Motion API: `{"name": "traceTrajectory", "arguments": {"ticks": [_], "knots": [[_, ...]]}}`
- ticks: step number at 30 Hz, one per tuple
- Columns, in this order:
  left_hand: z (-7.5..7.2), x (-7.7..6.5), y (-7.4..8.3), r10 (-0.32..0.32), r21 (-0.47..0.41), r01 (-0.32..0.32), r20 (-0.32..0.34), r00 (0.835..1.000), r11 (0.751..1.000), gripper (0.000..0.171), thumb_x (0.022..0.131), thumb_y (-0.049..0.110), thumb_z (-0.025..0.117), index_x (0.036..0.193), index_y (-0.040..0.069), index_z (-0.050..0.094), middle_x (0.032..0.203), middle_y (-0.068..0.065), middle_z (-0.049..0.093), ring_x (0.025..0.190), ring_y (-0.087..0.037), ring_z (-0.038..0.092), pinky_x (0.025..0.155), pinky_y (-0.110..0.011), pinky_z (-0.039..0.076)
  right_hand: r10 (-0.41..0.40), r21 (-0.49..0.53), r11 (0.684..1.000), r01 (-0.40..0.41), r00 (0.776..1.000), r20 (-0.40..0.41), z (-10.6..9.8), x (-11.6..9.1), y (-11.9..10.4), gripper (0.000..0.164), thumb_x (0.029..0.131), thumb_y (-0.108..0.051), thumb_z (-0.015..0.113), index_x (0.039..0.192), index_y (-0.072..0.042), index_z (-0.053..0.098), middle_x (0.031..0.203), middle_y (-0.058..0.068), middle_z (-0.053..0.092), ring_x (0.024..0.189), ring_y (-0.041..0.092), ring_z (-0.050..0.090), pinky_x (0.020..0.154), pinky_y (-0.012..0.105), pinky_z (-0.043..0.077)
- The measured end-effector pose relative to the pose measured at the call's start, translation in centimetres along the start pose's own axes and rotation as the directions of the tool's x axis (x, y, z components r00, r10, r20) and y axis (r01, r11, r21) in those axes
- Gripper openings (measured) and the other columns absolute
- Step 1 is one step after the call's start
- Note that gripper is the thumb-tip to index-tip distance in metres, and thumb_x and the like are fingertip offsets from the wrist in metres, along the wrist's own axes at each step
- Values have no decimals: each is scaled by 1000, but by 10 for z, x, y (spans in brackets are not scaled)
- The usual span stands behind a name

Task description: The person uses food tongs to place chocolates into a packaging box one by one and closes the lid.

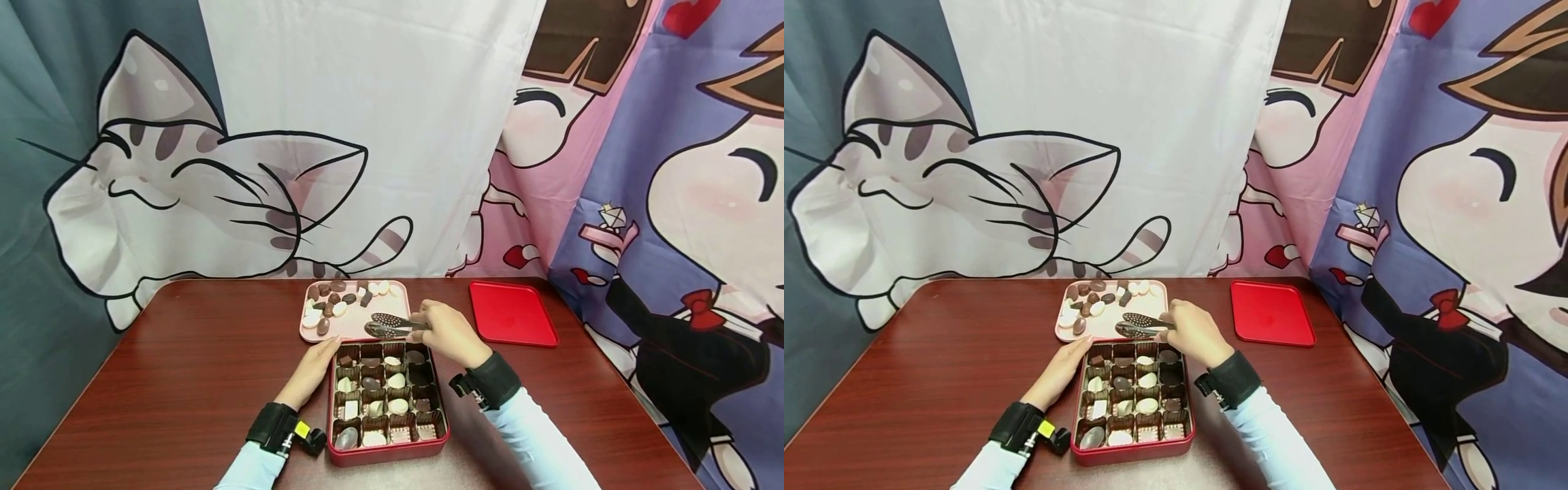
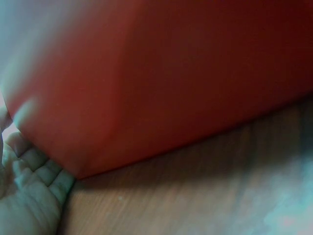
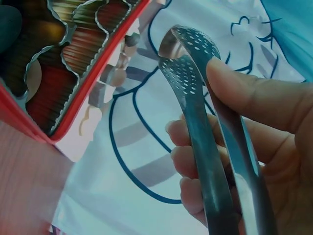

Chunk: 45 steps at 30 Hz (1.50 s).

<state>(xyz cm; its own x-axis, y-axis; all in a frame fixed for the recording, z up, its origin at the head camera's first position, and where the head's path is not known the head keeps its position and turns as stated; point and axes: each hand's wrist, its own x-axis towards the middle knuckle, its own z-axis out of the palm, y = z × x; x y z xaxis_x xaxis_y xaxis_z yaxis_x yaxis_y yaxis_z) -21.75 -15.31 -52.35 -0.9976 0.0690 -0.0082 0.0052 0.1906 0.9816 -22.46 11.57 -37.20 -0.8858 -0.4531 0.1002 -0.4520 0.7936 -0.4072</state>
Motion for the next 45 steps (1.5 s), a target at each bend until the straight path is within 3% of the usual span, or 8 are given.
{"name": "traceTrajectory", "arguments": {"ticks": [3, 9, 14, 22, 26, 29, 35, 45], "knots": [[0, -1, 1, 0, 9, 0, 4, 1000, 1000, 52, 110, 27, 42, 147, -10, 46, 154, -26, 46, 150, -40, 38, 127, -55, 29, 10, 8, 1000, -10, 1000, 7, -4, -8, 1, 22, 87, -20, 79, 102, -6, 77, 95, 7, 67, 64, 9, 40, 57, 18, 25], [-1, -1, 4, 10, 16, -10, -2, 1000, 1000, 53, 110, 27, 42, 147, -10, 46, 154, -27, 46, 150, -41, 37, 127, -56, 29, -44, -11, 999, 44, 998, 44, -12, -24, 6, 22, 86, -18, 79, 101, -2, 74, 90, 3, 69, 65, 9, 41, 57, 17, 27], [0, 0, 2, 5, 25, -4, -12, 1000, 1000, 53, 110, 28, 42, 147, -10, 46, 154, -27, 47, 150, -42, 38, 127, -56, 29, -27, 36, 999, 24, 995, 93, -18, -38, 10, 19, 86, -19, 80, 92, -6, 67, 114, 9, 78, 68, 8, 48, 58, 18, 34], [-1, 0, 2, -8, 26, 9, -7, 1000, 1000, 54, 110, 29, 42, 148, -10, 44, 156, -27, 44, 151, -41, 35, 128, -56, 27, -34, 37, 999, 29, 991, 130, -27, -59, 8, 28, 84, -17, 80, 108, -3, 74, 117, 8, 78, 112, 31, 70, 90, 44, 59], [-1, -1, 2, -8, 29, 8, -5, 1000, 1000, 55, 110, 29, 42, 148, -10, 44, 156, -27, 44, 151, -42, 35, 128, -56, 27, -103, 4, 995, 103, 983, 154, -30, -67, 8, 30, 83, -16, 80, 112, -7, 79, 101, 3, 74, 92, 18, 65, 77, 31, 56], [-1, -1, 4, -2, 32, 2, -1, 1000, 999, 55, 110, 29, 41, 148, -11, 43, 156, -28, 43, 151, -42, 34, 127, -57, 28, -145, 18, 989, 144, 970, 193, -29, -72, 9, 28, 82, -14, 81, 109, -7, 80, 86, -1, 63, 72, 6, 49, 62, 18, 40], [0, -2, 6, -1, 15, 1, -4, 1000, 1000, 54, 110, 27, 42, 148, -11, 43, 156, -28, 43, 151, -41, 34, 128, -56, 28, -133, 78, 990, 116, 953, 272, -24, -79, 13, 22, 80, -11, 82, 102, -9, 82, 92, 1, 70, 82, 8, 67, 67, 22, 54], [-1, -3, 6, -5, 13, 5, 17, 1000, 1000, 56, 110, 28, 41, 150, -12, 39, 158, -29, 39, 153, -42, 31, 128, -56, 26, -159, 116, 985, 129, 938, 308, -11, -86, 20, 13, 76, -9, 84, 88, -13, 81, 75, -9, 55, 62, -4, 46, 56, 16, 42]]}}
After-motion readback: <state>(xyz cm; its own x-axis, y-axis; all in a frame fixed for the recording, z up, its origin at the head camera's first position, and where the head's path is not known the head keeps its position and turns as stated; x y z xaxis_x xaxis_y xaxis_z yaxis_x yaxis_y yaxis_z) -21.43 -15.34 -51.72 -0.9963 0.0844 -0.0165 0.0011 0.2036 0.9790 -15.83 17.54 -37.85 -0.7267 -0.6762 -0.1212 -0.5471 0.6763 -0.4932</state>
